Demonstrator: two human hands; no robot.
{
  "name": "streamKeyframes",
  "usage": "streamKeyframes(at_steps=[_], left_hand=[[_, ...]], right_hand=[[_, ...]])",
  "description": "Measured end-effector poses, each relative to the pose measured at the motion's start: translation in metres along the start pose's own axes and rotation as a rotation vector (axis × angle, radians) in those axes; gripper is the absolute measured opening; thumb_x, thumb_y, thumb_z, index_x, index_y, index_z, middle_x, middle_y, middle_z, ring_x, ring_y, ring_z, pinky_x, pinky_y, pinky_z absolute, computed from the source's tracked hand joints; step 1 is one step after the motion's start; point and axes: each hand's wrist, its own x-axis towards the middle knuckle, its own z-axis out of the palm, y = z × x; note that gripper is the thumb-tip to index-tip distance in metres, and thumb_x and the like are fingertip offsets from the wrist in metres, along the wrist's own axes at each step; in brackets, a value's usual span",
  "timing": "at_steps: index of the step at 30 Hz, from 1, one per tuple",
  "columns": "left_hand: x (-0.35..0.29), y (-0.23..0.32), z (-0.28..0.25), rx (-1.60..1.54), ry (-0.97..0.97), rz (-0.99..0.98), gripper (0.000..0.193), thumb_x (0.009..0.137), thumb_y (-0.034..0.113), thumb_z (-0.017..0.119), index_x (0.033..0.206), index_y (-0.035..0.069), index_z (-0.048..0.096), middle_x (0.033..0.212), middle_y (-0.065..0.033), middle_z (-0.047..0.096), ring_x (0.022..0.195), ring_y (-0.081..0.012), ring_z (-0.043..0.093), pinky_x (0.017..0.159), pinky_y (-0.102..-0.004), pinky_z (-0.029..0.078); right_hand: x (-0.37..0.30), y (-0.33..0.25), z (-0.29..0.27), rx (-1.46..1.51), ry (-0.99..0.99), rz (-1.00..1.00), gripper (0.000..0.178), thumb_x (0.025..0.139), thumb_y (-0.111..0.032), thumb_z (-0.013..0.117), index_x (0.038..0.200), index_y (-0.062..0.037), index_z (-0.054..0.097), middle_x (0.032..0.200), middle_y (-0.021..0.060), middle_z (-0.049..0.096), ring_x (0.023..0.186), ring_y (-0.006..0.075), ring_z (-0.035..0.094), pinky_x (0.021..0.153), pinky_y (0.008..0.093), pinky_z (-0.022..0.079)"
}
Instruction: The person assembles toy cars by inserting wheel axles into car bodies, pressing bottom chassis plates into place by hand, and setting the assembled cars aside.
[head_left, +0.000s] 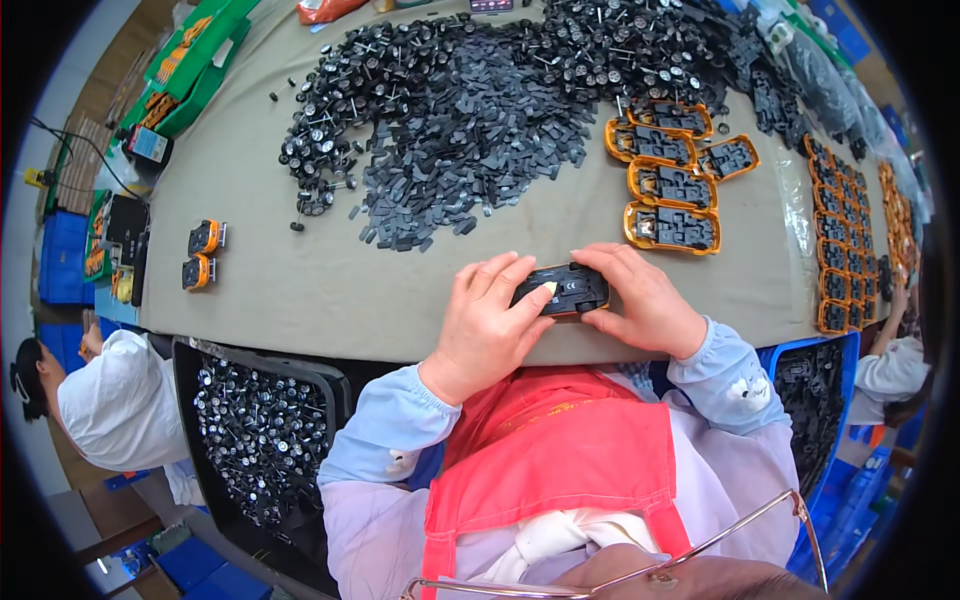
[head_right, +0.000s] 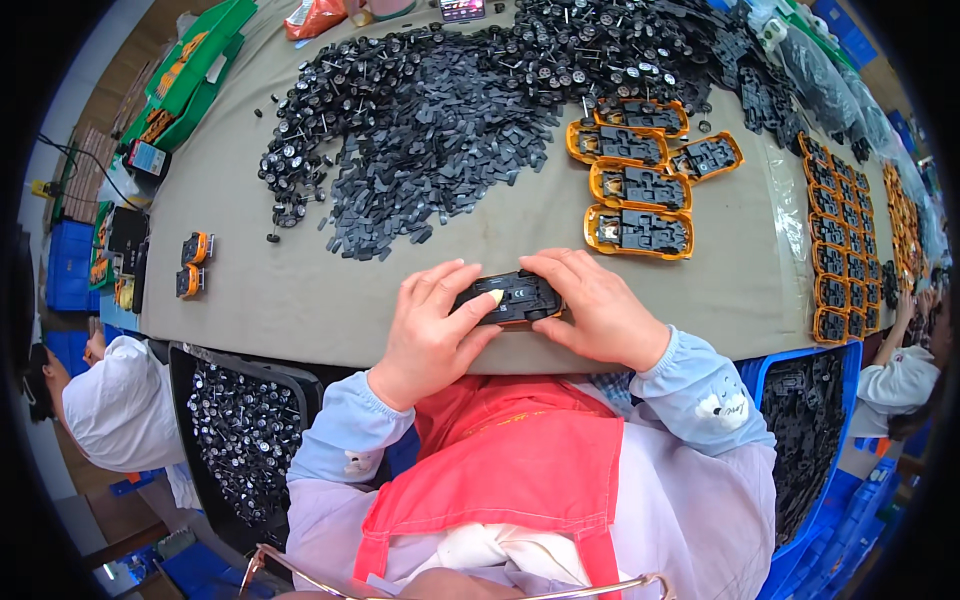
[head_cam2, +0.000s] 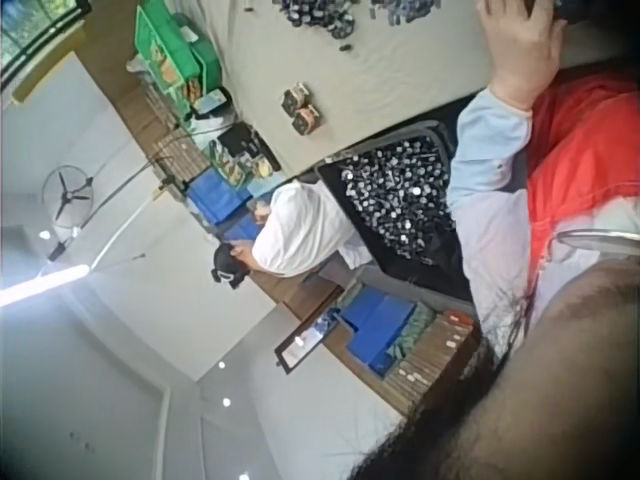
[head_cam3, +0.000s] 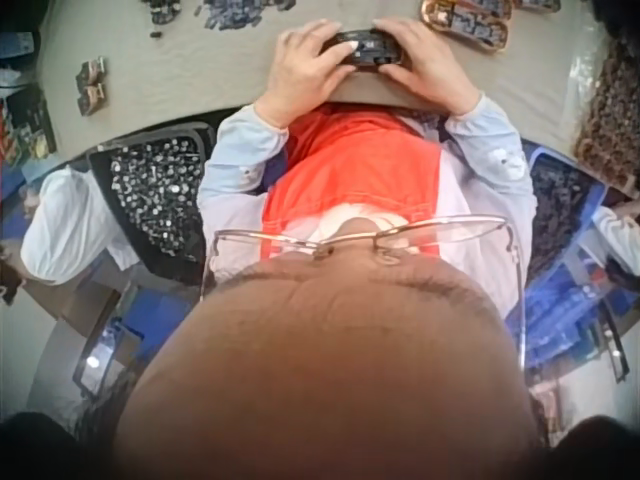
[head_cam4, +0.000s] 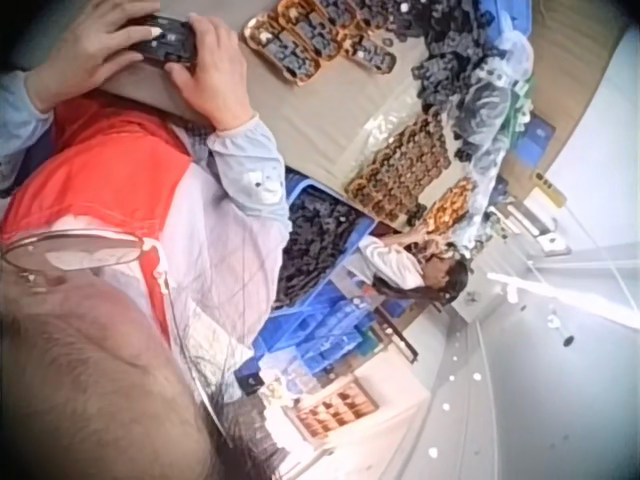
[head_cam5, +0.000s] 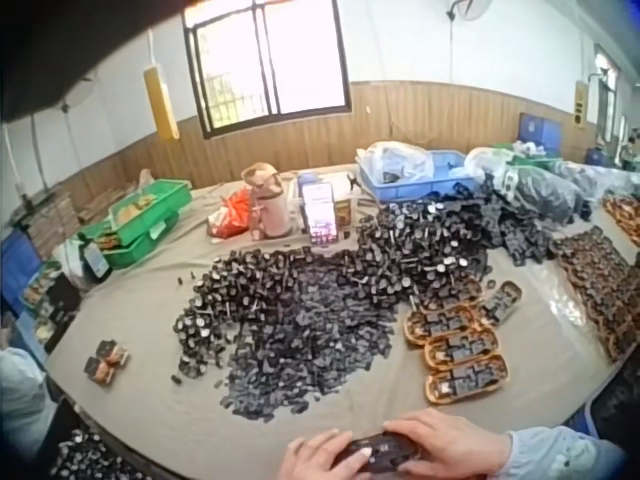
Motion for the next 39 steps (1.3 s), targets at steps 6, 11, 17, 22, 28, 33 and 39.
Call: streamKeyframes(at_steps=[6,11,17,22,28,33,39], left_hand=[[-0.006,0.013,0.006,0.183,-0.063,0.096,0.030,0.079,0.014,0.075,0.106,0.001,0.069,0.115,-0.0163,0.066,0.110,-0.0327,0.062,0.098,-0.0494,0.046],[-0.008,0.024,0.009,0.420,-0.133,0.210,0.031,0.084,0.012,0.069,0.107,-0.009,0.069,0.110,-0.0263,0.067,0.101,-0.0364,0.065,0.093,-0.0485,0.051],[-0.003,0.023,0.010,0.475,-0.168,0.290,0.031,0.082,0.010,0.069,0.108,-0.006,0.069,0.109,-0.0237,0.067,0.098,-0.0339,0.065,0.091,-0.0467,0.051],[-0.017,0.019,-0.002,0.339,0.085,0.147,0.029,0.082,0.012,0.072,0.110,0.004,0.069,0.107,-0.0151,0.068,0.095,-0.0243,0.065,0.078,-0.0397,0.051],[-0.027,0.042,-0.002,-1.466,0.206,-0.991,0.039,0.102,0.020,0.059,0.135,0.002,0.050,0.125,-0.0083,0.062,0.105,-0.0186,0.065,0.086,-0.0335,0.055],[-0.062,-0.004,-0.038,-1.464,0.682,-0.936,0.036,0.105,0.028,0.051,0.131,0.003,0.053,0.121,-0.0110,0.066,0.108,-0.0229,0.067,0.089,-0.0383,0.055],[-0.221,-0.189,-0.170,-1.081,1.012,-1.191,0.033,0.103,0.027,0.055,0.124,0.002,0.060,0.110,-0.0095,0.071,0.092,-0.0206,0.070,0.071,-0.0347,0.057]], right_hand=[[-0.004,0.016,0.002,0.376,0.027,0.124,0.058,0.082,-0.017,0.079,0.132,-0.0023,0.054,0.124,0.0152,0.057,0.107,0.0264,0.064,0.090,0.0358,0.054],[0.007,0.026,0.000,0.583,-0.138,0.389,0.042,0.090,-0.022,0.074,0.122,0.0006,0.060,0.098,0.0087,0.065,0.080,0.0134,0.064,0.070,0.0278,0.053],[0.014,0.031,0.011,0.544,-0.106,0.411,0.033,0.088,-0.022,0.074,0.107,0.0018,0.063,0.080,0.0056,0.065,0.069,0.0097,0.060,0.059,0.0268,0.050],[0.003,0.025,0.029,0.953,0.139,0.467,0.027,0.090,-0.017,0.072,0.107,-0.0005,0.060,0.088,0.0043,0.065,0.074,0.0085,0.061,0.056,0.0260,0.051],[0.012,-0.020,0.046,1.014,0.135,0.233,0.026,0.092,-0.009,0.067,0.115,0.0007,0.057,0.101,0.0065,0.064,0.088,0.0110,0.062,0.075,0.0267,0.053],[0.026,-0.032,0.055,0.680,0.231,-0.005,0.028,0.091,-0.003,0.063,0.119,0.0003,0.059,0.102,0.0044,0.064,0.093,0.0128,0.061,0.082,0.0259,0.051],[0.019,-0.002,0.048,0.738,0.016,0.228,0.016,0.093,-0.002,0.059,0.108,0.0005,0.063,0.097,0.0023,0.063,0.089,0.0103,0.059,0.080,0.0246,0.049]])
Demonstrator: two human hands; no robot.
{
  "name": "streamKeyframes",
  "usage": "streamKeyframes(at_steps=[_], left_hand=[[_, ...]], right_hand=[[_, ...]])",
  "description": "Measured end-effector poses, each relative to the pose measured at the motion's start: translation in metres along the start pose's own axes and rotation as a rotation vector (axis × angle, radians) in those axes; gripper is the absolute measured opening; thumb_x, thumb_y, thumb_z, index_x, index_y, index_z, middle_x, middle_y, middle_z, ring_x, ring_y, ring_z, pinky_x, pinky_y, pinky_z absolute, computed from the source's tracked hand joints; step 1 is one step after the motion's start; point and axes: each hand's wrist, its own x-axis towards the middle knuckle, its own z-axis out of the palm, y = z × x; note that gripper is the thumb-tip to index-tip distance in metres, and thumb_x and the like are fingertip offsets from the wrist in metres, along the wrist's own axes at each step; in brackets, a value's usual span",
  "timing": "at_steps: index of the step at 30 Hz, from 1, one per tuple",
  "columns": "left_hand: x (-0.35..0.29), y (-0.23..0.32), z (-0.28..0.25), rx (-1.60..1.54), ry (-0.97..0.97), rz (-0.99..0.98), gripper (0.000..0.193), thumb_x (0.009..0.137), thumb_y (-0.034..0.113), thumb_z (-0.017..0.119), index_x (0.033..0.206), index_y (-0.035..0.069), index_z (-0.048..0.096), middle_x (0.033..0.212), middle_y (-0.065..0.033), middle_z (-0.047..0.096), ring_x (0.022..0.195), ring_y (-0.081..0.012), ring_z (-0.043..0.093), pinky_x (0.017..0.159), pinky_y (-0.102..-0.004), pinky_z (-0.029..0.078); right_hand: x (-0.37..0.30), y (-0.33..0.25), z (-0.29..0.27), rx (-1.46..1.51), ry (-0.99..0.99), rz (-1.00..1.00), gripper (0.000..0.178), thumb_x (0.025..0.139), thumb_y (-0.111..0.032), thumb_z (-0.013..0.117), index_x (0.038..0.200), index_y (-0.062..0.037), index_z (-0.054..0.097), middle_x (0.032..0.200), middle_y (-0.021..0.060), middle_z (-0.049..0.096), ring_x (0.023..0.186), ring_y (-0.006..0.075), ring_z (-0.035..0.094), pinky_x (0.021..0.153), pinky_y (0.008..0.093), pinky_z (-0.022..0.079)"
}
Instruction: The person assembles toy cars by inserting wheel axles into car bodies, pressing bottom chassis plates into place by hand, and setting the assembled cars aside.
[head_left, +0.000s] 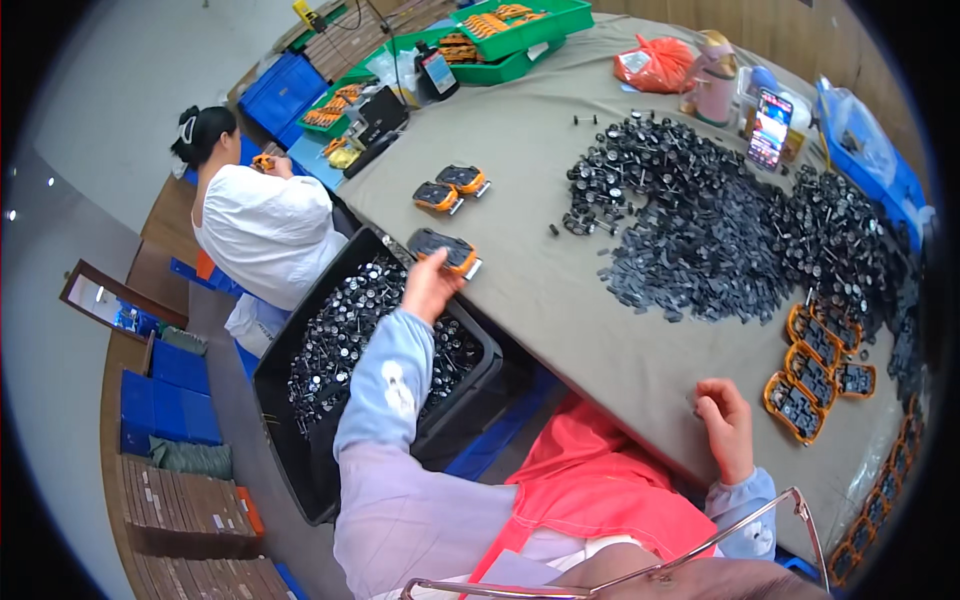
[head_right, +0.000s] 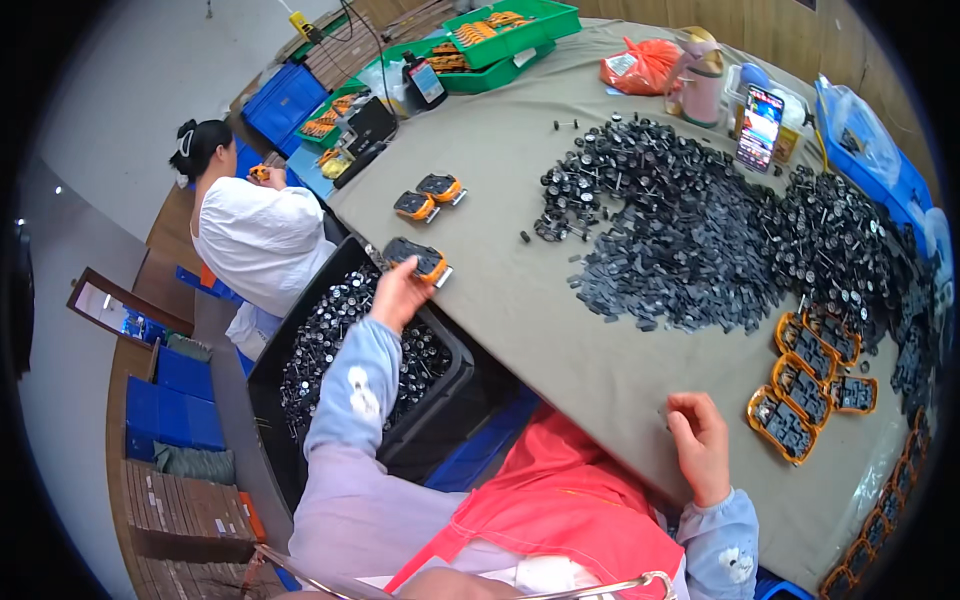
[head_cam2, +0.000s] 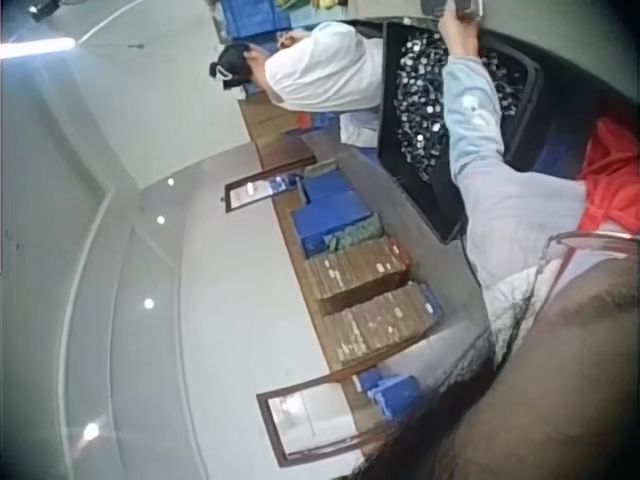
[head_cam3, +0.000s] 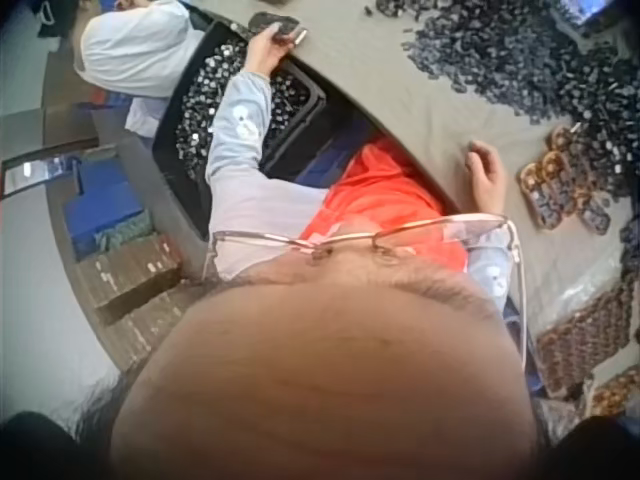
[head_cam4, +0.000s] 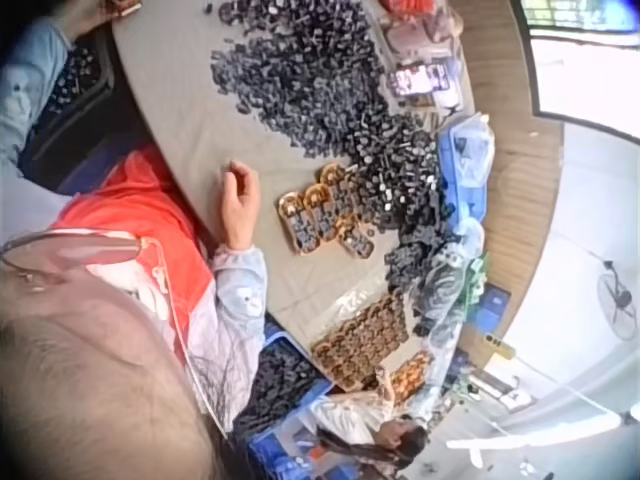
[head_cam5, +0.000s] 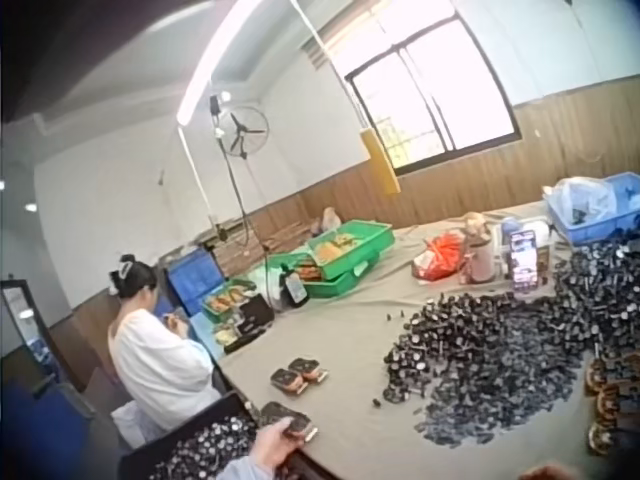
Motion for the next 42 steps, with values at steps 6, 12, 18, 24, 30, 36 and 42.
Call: streamKeyframes(at_steps=[6,12,18,24,30,36,42], left_hand=[[0.115,0.041,-0.028,0.218,0.239,-0.019,0.027,0.103,0.032,0.056,0.118,0.010,0.062,0.102,-0.0062,0.073,0.082,-0.0193,0.070,0.061,-0.0308,0.055],[0.204,0.020,-0.038,0.389,0.190,0.235,0.040,0.099,0.031,0.059,0.109,-0.007,0.068,0.101,-0.0177,0.071,0.091,-0.0270,0.070,0.077,-0.0403,0.058],[0.178,0.030,-0.008,1.263,0.864,1.012,0.040,0.099,0.028,0.062,0.117,-0.008,0.064,0.110,-0.0218,0.066,0.103,-0.0285,0.065,0.088,-0.0400,0.053],[-0.040,-0.041,0.188,0.944,-0.367,0.994,0.006,0.091,0.006,0.067,0.095,0.004,0.066,0.094,-0.0105,0.062,0.087,-0.0264,0.060,0.078,-0.0368,0.050],[-0.103,-0.106,0.250,1.075,-0.676,1.056,0.014,0.083,0.003,0.070,0.097,0.004,0.067,0.096,-0.0132,0.062,0.091,-0.0333,0.061,0.079,-0.0404,0.051],[-0.105,-0.112,0.264,1.274,-0.694,0.976,0.015,0.083,0.004,0.070,0.098,0.003,0.067,0.093,-0.0118,0.060,0.090,-0.0329,0.061,0.078,-0.0395,0.051],[-0.113,-0.109,0.256,1.241,-0.742,0.786,0.012,0.086,0.007,0.071,0.095,0.001,0.067,0.090,-0.0114,0.059,0.077,-0.0285,0.062,0.070,-0.0367,0.051]], right_hand=[[-0.013,0.004,0.003,-0.176,0.034,-0.038,0.011,0.092,0.000,0.060,0.102,0.0012,0.063,0.092,0.0020,0.064,0.088,0.0093,0.060,0.078,0.0251,0.050],[-0.034,-0.008,-0.013,-0.581,0.184,-0.267,0.016,0.085,0.005,0.062,0.101,0.0002,0.065,0.094,0.0144,0.063,0.087,0.0288,0.064,0.076,0.0335,0.052],[-0.051,-0.018,-0.080,-1.177,0.479,-0.338,0.041,0.082,-0.002,0.068,0.123,-0.0062,0.063,0.129,0.0150,0.058,0.124,0.0375,0.051,0.105,0.0491,0.039],[-0.071,0.000,-0.104,-1.395,0.520,-0.135,0.054,0.082,-0.011,0.072,0.135,-0.0114,0.059,0.147,0.0121,0.049,0.141,0.0382,0.037,0.116,0.0572,0.026],[-0.074,-0.005,-0.091,-1.264,0.352,-0.286,0.050,0.076,-0.014,0.077,0.124,-0.0122,0.065,0.140,0.0136,0.053,0.135,0.0393,0.043,0.115,0.0600,0.027],[-0.056,-0.011,-0.079,-1.063,0.150,-0.460,0.052,0.068,-0.012,0.081,0.116,-0.0067,0.065,0.135,0.0141,0.055,0.126,0.0381,0.049,0.106,0.0520,0.041],[-0.051,-0.012,-0.092,-0.872,0.037,-0.404,0.053,0.067,-0.011,0.082,0.115,-0.0056,0.061,0.127,0.0144,0.057,0.118,0.0370,0.053,0.100,0.0464,0.045]])
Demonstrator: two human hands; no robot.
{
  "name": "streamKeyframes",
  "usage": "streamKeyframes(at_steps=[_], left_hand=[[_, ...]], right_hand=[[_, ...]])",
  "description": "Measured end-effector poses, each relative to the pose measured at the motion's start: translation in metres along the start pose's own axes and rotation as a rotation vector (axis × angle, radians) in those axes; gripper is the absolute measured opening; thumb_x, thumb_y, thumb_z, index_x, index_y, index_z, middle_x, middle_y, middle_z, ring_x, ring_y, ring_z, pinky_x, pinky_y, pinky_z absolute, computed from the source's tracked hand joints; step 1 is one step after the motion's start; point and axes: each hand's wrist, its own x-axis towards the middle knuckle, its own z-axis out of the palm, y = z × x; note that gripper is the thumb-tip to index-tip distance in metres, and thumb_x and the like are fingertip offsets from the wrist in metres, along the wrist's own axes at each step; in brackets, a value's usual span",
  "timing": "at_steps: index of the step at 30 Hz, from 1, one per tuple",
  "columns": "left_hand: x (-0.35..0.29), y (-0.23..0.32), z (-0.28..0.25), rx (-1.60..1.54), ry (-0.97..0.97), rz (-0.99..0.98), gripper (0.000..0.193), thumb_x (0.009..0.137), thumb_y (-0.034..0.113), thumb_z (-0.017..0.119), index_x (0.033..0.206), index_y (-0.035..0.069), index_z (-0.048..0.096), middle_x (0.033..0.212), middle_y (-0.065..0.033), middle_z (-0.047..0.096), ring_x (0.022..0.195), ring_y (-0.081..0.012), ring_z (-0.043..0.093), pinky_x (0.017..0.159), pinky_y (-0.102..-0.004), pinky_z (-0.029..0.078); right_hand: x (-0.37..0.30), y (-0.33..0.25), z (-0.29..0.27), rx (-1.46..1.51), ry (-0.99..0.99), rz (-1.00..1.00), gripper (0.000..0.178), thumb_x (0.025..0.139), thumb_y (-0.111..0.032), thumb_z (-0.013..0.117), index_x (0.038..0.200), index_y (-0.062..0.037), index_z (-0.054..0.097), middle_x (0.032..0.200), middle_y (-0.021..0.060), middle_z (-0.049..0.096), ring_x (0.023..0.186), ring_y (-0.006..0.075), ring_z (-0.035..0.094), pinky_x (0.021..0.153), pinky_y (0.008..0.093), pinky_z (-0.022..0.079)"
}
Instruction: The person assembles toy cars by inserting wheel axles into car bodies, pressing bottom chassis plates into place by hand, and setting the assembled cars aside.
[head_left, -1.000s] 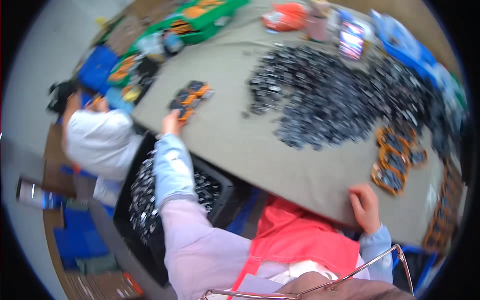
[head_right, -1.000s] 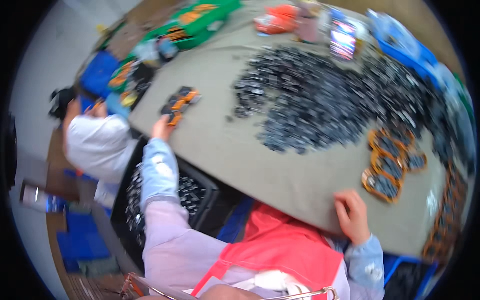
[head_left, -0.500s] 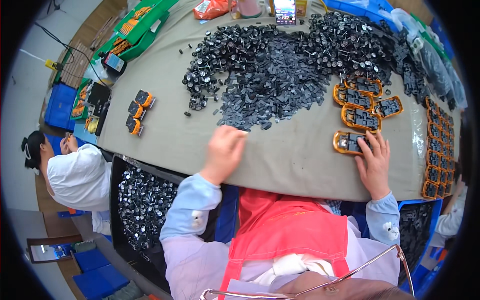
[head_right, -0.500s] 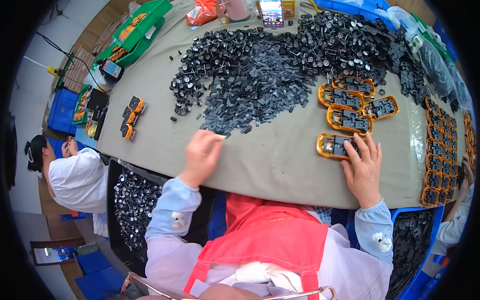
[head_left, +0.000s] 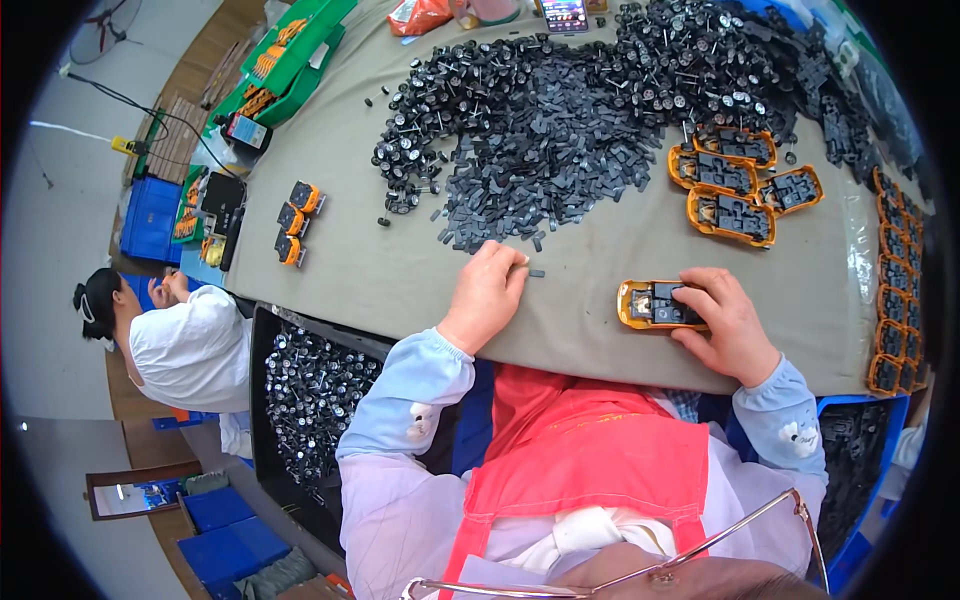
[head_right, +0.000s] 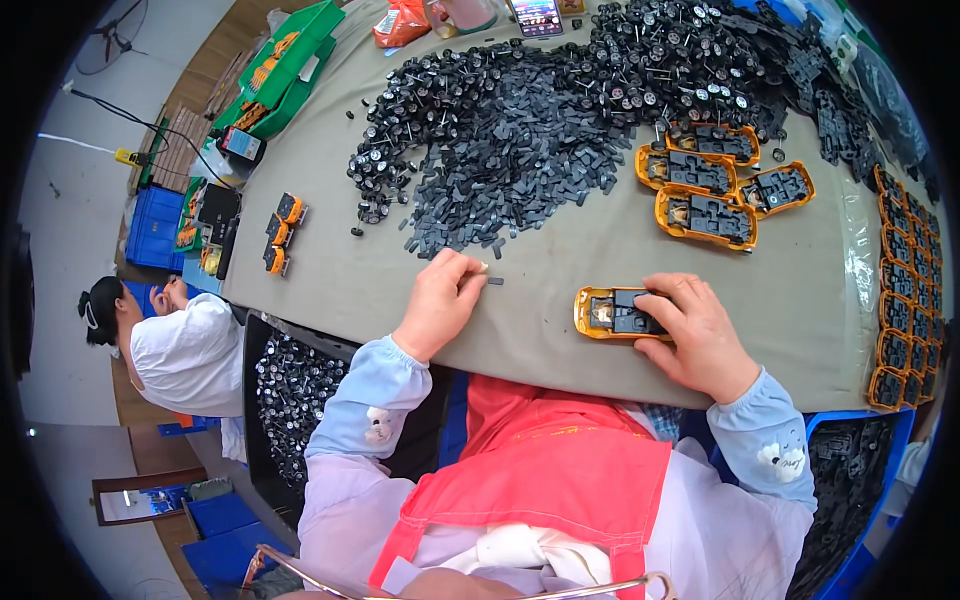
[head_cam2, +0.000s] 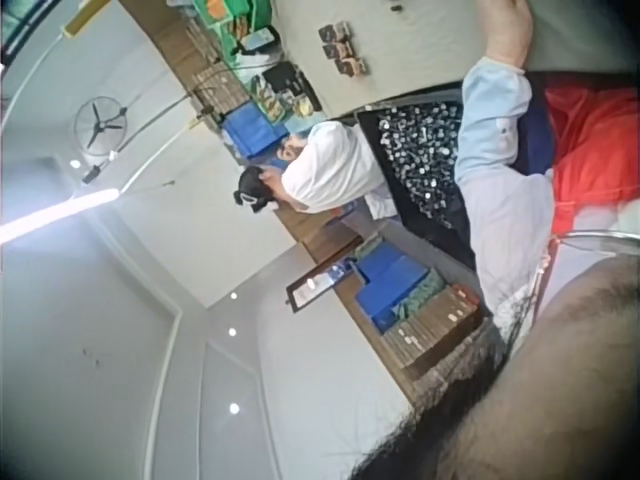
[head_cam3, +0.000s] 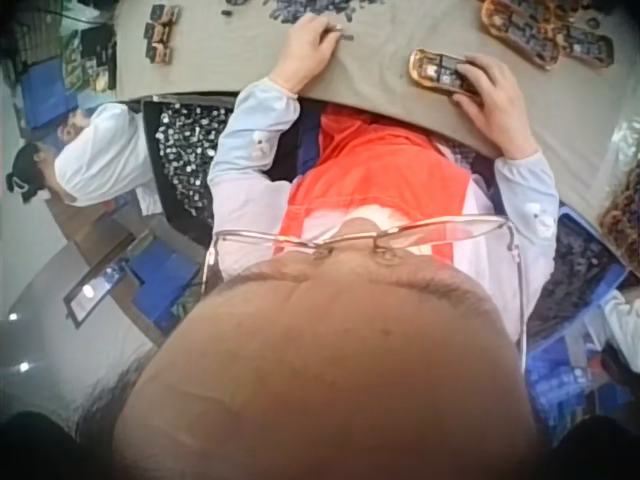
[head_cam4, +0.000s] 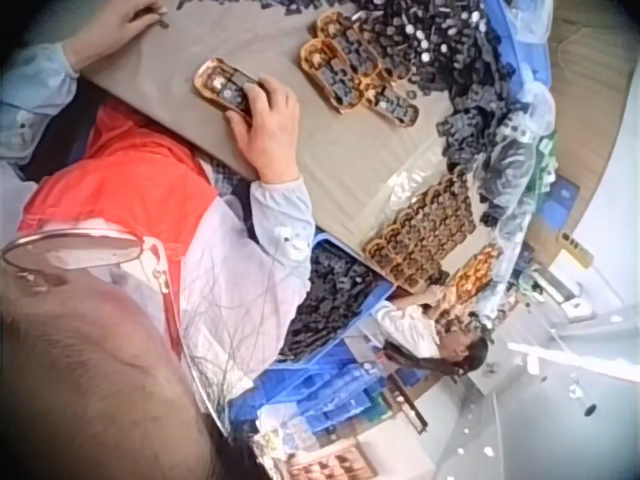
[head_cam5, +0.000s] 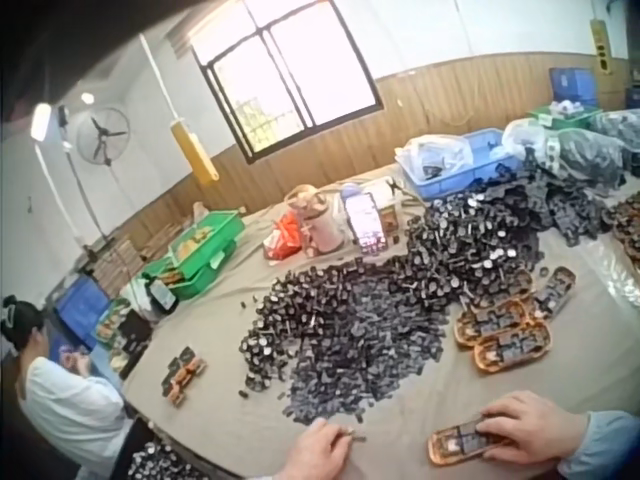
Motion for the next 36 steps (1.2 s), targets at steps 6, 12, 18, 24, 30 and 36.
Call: streamKeyframes(at_steps=[6,12,18,24,30,36], left_hand=[[-0.007,0.009,0.000,-0.010,-0.073,0.024,0.011,0.086,0.005,0.071,0.096,0.001,0.068,0.086,-0.0111,0.061,0.072,-0.0272,0.063,0.066,-0.0354,0.051],[-0.004,0.009,-0.006,-0.033,-0.109,0.150,0.014,0.084,0.003,0.072,0.098,0.004,0.070,0.086,-0.0097,0.064,0.074,-0.0278,0.064,0.067,-0.0363,0.052],[0.017,-0.007,-0.016,0.102,-0.253,0.608,0.025,0.079,0.001,0.068,0.102,0.009,0.072,0.089,-0.0049,0.062,0.080,-0.0240,0.063,0.067,-0.0359,0.053],[0.041,-0.013,-0.018,0.202,-0.394,0.899,0.026,0.078,0.006,0.064,0.104,0.007,0.069,0.090,-0.0042,0.059,0.080,-0.0219,0.060,0.067,-0.0349,0.053],[0.039,-0.007,-0.004,0.238,-0.383,0.897,0.022,0.079,0.008,0.062,0.100,0.004,0.063,0.092,-0.0070,0.058,0.081,-0.0238,0.058,0.072,-0.0350,0.052],[0.037,0.028,0.008,0.102,-0.307,0.894,0.021,0.078,0.009,0.065,0.098,0.004,0.062,0.095,-0.0085,0.060,0.086,-0.0250,0.060,0.072,-0.0356,0.051]], right_hand=[[0.008,-0.001,0.001,-0.015,-0.004,-0.020,0.054,0.067,-0.010,0.082,0.116,-0.0050,0.060,0.125,0.0143,0.057,0.115,0.0368,0.055,0.098,0.0456,0.047],[0.018,-0.001,0.001,0.020,-0.035,-0.020,0.053,0.067,-0.010,0.082,0.115,-0.0045,0.060,0.124,0.0137,0.057,0.114,0.0360,0.055,0.098,0.0442,0.048],[0.031,0.000,-0.006,0.045,-0.136,-0.036,0.049,0.069,-0.009,0.082,0.113,-0.0049,0.061,0.122,0.0110,0.059,0.112,0.0335,0.055,0.097,0.0430,0.048],[0.042,0.001,-0.012,0.067,-0.238,-0.025,0.047,0.070,-0.011,0.082,0.113,-0.0076,0.063,0.123,0.0087,0.060,0.115,0.0322,0.054,0.099,0.0420,0.046],[0.046,0.003,-0.008,0.044,-0.227,-0.080,0.046,0.071,-0.010,0.081,0.113,-0.0081,0.063,0.122,0.0077,0.060,0.115,0.0306,0.054,0.098,0.0415,0.046],[0.046,0.005,-0.003,0.001,-0.239,-0.120,0.044,0.072,-0.011,0.079,0.112,-0.0094,0.064,0.120,0.0061,0.060,0.115,0.0291,0.054,0.097,0.0407,0.046]])
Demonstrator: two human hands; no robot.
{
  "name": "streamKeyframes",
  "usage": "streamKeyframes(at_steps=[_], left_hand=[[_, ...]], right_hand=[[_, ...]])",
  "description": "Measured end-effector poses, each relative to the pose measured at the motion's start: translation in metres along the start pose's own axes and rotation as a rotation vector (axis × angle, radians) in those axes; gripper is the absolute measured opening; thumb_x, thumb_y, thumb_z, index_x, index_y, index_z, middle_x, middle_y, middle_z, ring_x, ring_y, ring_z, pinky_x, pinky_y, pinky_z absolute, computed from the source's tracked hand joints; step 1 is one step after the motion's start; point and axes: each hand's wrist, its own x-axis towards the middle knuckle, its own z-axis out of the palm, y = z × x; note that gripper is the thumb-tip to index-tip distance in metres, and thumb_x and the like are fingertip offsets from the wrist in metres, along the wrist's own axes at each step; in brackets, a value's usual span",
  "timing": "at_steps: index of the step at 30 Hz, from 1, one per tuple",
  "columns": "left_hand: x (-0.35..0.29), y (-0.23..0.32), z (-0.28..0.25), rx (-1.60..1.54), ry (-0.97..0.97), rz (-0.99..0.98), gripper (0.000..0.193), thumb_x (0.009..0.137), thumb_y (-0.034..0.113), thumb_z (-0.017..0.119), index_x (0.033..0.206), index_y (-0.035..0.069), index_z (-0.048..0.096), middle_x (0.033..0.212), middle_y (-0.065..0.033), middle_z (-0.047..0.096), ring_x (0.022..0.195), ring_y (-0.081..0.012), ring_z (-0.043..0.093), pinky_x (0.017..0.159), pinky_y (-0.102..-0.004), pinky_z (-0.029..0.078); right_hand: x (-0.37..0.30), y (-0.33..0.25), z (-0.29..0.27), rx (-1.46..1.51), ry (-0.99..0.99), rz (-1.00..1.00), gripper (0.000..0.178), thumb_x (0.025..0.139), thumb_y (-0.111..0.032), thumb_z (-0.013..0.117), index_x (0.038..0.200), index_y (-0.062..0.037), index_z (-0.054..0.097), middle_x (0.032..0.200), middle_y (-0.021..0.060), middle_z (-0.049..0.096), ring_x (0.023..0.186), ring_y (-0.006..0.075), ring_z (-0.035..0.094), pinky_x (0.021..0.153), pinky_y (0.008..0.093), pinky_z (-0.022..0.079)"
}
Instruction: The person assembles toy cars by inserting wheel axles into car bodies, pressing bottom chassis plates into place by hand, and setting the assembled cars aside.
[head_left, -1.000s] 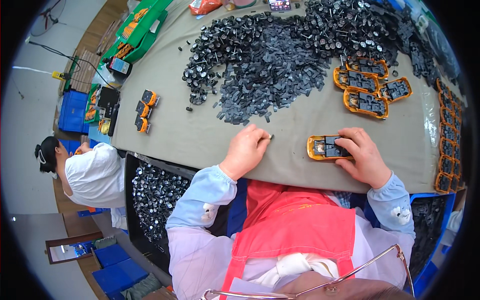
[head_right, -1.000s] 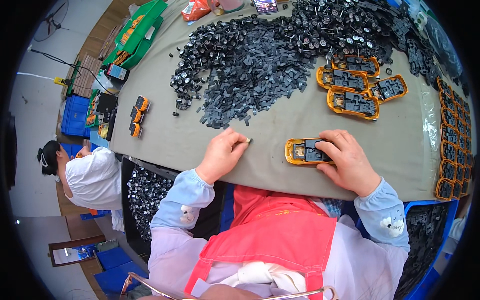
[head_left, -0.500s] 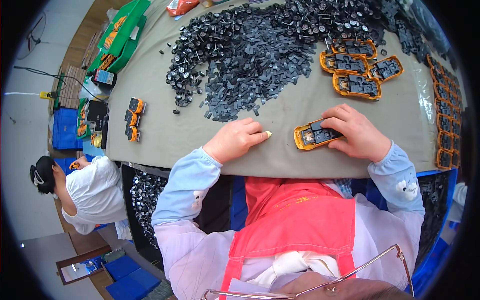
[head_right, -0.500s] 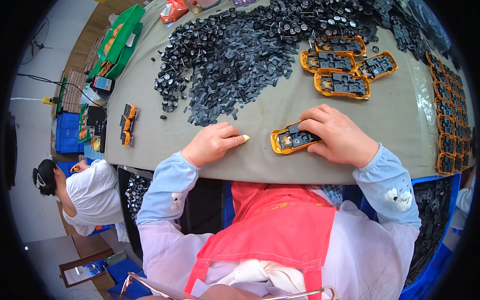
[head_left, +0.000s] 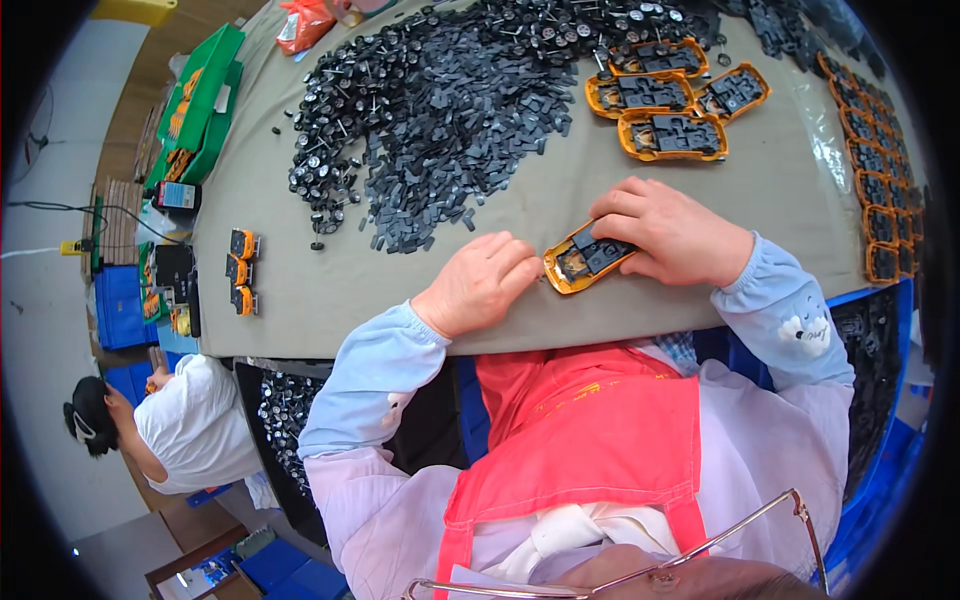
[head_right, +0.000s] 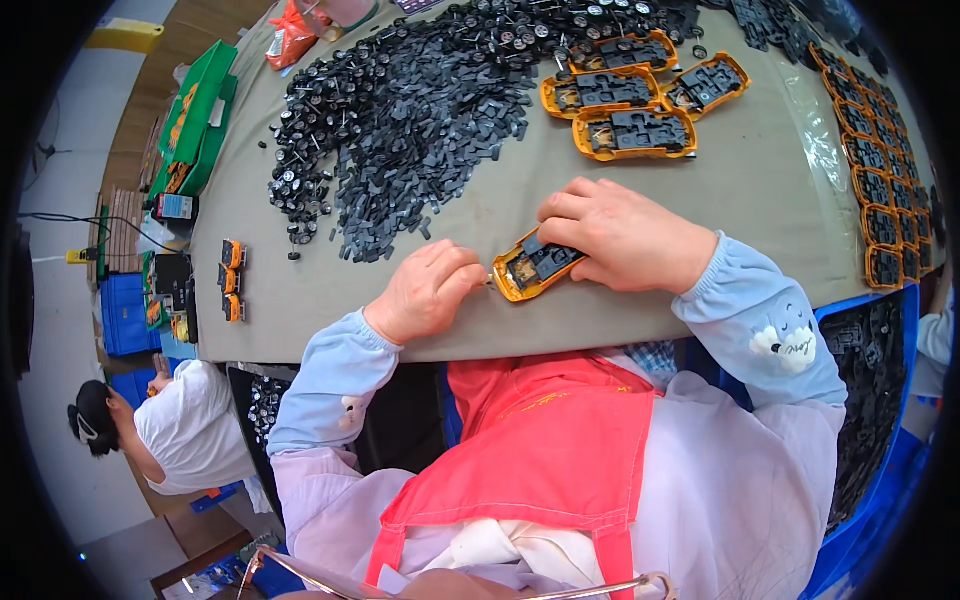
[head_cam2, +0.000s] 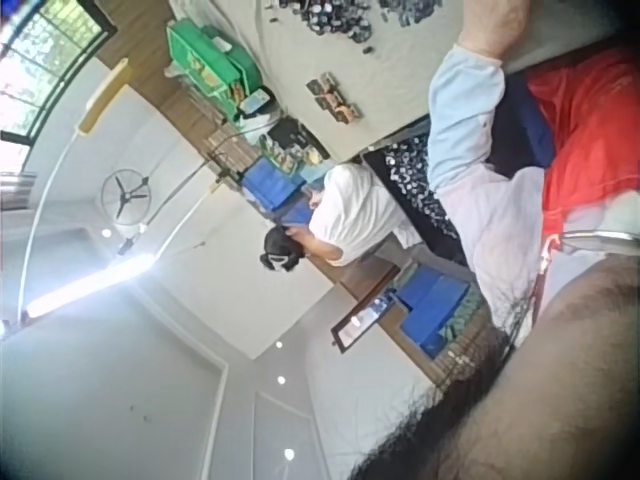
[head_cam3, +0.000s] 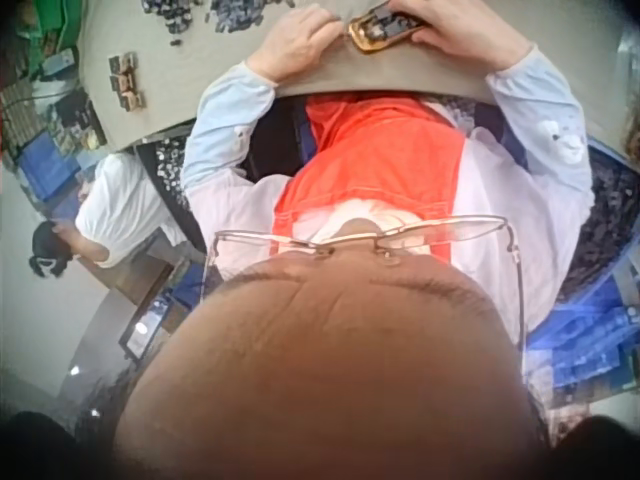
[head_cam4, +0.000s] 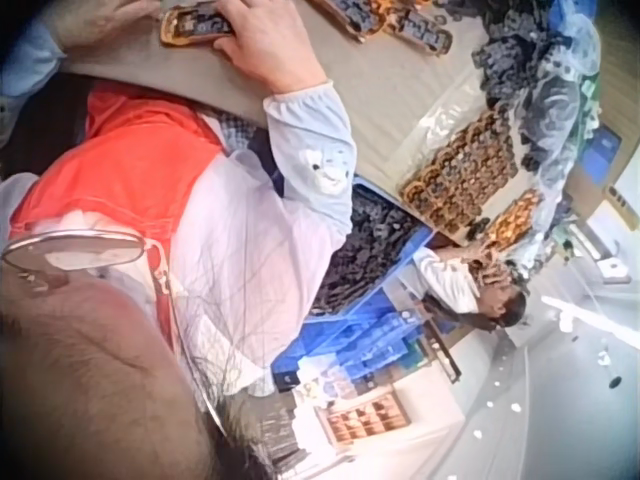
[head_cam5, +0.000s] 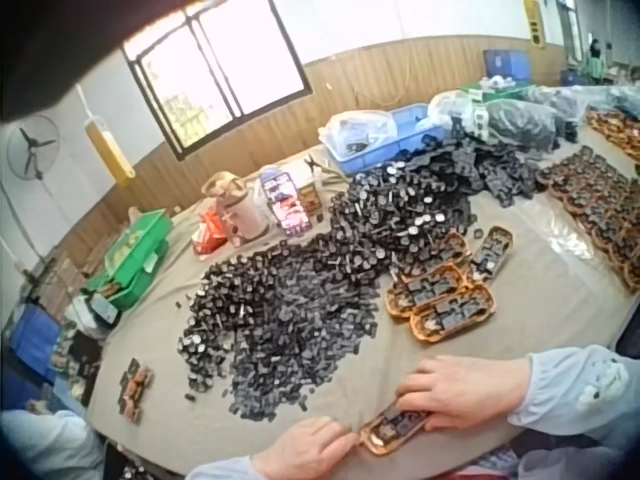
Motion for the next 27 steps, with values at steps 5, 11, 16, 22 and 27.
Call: streamKeyframes(at_steps=[5,11,16,22,27], left_hand=[[0.015,-0.001,0.007,-0.001,-0.101,0.152,0.022,0.078,0.011,0.066,0.099,0.005,0.062,0.097,-0.0076,0.059,0.087,-0.0239,0.060,0.074,-0.0355,0.051],[0.026,-0.008,0.005,-0.005,-0.243,0.224,0.024,0.078,0.013,0.066,0.101,0.006,0.063,0.100,-0.0056,0.059,0.088,-0.0221,0.058,0.075,-0.0341,0.050],[0.031,-0.016,-0.001,-0.028,-0.303,0.268,0.025,0.078,0.014,0.065,0.102,0.006,0.064,0.102,-0.0061,0.059,0.088,-0.0219,0.057,0.075,-0.0343,0.050],[0.013,0.004,0.004,-0.072,-0.263,0.243,0.025,0.074,0.012,0.060,0.097,0.002,0.063,0.103,-0.0130,0.061,0.088,-0.0269,0.059,0.077,-0.0361,0.052],[-0.005,0.018,0.005,-0.104,-0.060,0.139,0.024,0.074,0.008,0.063,0.098,0.003,0.063,0.107,-0.0125,0.064,0.084,-0.0273,0.062,0.072,-0.0371,0.054]], right_hand=[[-0.001,0.001,0.003,0.003,-0.007,-0.017,0.048,0.070,-0.012,0.080,0.114,-0.0097,0.063,0.122,0.0060,0.059,0.115,0.0293,0.054,0.097,0.0415,0.045],[-0.002,0.010,0.005,0.001,-0.002,-0.041,0.051,0.069,-0.012,0.081,0.116,-0.0097,0.063,0.125,0.0061,0.059,0.118,0.0295,0.053,0.099,0.0422,0.045],[-0.001,0.016,0.004,0.020,0.018,-0.073,0.051,0.069,-0.012,0.081,0.116,-0.0095,0.063,0.126,0.0062,0.059,0.119,0.0299,0.053,0.100,0.0422,0.044],[0.001,0.012,0.004,0.031,-0.016,-0.091,0.043,0.073,-0.017,0.080,0.113,-0.0097,0.064,0.125,0.0081,0.059,0.119,0.0298,0.054,0.097,0.0407,0.046],[-0.001,0.000,-0.005,0.042,0.015,-0.092,0.036,0.077,-0.019,0.078,0.108,-0.0077,0.065,0.120,0.0102,0.062,0.113,0.0313,0.058,0.094,0.0414,0.048]])
